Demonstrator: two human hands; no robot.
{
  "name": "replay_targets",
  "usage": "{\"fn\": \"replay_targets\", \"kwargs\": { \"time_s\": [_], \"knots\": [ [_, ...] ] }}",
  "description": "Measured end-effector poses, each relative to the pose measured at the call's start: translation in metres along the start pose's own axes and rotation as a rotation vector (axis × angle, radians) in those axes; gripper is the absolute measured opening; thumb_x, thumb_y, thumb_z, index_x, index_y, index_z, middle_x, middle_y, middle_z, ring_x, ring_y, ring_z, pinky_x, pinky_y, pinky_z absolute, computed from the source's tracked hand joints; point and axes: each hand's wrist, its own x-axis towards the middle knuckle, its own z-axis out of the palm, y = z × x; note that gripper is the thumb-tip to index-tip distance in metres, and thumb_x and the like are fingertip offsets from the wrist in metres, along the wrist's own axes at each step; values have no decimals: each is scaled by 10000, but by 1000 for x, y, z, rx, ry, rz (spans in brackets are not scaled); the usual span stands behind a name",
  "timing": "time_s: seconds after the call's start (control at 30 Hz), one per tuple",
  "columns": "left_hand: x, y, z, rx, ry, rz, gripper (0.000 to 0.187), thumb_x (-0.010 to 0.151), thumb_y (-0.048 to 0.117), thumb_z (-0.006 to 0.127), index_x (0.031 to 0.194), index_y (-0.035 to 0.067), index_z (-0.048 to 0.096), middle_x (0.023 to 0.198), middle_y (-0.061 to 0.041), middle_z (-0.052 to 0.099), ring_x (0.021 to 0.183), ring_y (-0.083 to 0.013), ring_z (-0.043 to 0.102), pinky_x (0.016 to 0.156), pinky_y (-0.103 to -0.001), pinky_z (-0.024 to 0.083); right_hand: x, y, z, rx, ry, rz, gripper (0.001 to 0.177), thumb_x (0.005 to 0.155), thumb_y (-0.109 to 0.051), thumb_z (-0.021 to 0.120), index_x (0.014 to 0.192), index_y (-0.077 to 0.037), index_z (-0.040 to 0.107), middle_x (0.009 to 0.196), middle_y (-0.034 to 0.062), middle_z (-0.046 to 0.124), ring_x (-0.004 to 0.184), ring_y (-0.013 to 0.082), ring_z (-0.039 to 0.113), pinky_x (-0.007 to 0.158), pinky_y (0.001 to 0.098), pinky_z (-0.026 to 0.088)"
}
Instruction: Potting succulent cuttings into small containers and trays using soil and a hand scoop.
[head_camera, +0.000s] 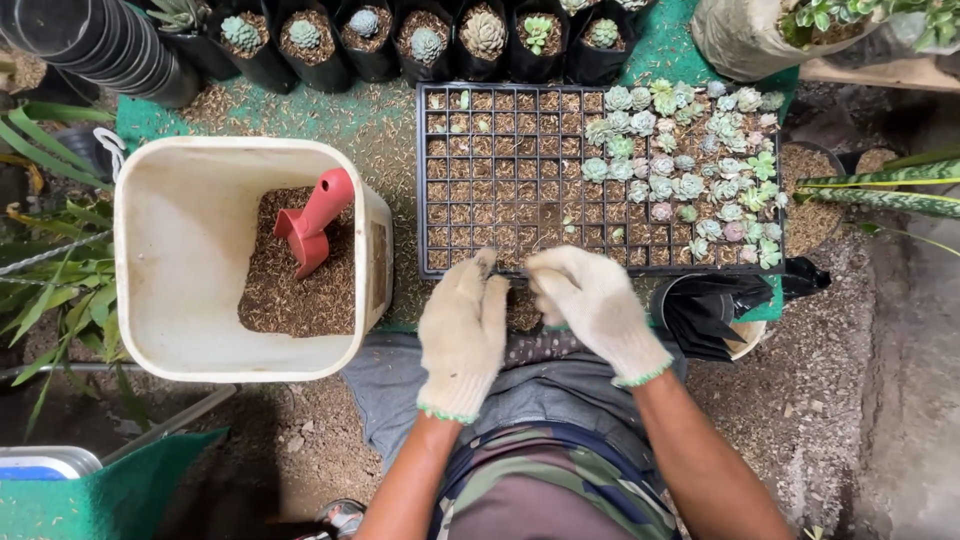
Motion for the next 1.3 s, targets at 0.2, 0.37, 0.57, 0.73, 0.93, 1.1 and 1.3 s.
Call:
{"fn": "replay_targets", "kwargs": {
  "time_s": [0.2,0.37,0.57,0.73,0.93,1.1,1.3],
  "knots": [
    [28,-12,24,67,323,783,497,796,-44,551,1286,-36,633,1182,-230,627,1225,-393,579,1135,-502,399,23,-13,60,822,47,-267,421,992,-134,539,1371,35,613,1290,221,684,1160,223,646,1049,394,492],
    [51,-26,9,55,319,583,310,862,23,564,1167,78,583,916,-43,505,862,-226,530,813,-363,452,51,18,59,1222,-259,-153,530,1095,-307,378,1495,33,453,1353,249,617,1158,253,652,1029,434,502],
    [42,-36,17,188,246,587,537,1051,384,320,1409,24,492,1128,-157,551,1070,-287,575,966,-447,428,32,3,18,435,-118,-158,502,1037,-281,470,1508,-115,520,1300,180,670,972,204,640,820,341,533],
    [75,-86,59,291,173,561,656,1078,538,281,1410,46,562,1335,-238,599,1341,-372,521,1148,-549,319,55,22,-45,-425,51,-27,410,1079,-244,486,1474,-142,532,1379,120,618,1219,234,654,1037,378,538],
    [102,-33,75,618,-59,642,517,1035,492,398,1389,149,556,1226,-101,605,1236,-244,530,1120,-458,342,105,89,-73,-1021,555,-335,438,973,-361,624,1383,-206,625,1176,76,674,1100,263,686,946,411,568],
    [116,14,100,873,-197,482,935,893,693,607,1599,167,292,1656,-146,303,1541,-339,234,1251,-540,118,132,50,-76,-1227,133,-117,602,989,-252,530,1564,-310,361,1552,61,463,1261,289,636,1027,528,549],
    [125,-2,129,895,-188,467,1049,788,717,713,1581,165,304,1608,-125,353,1504,-332,256,1252,-558,79,186,111,-76,-1421,310,-400,310,973,-193,419,1244,-269,548,1051,-2,643,838,261,741,710,559,578]
  ]
}}
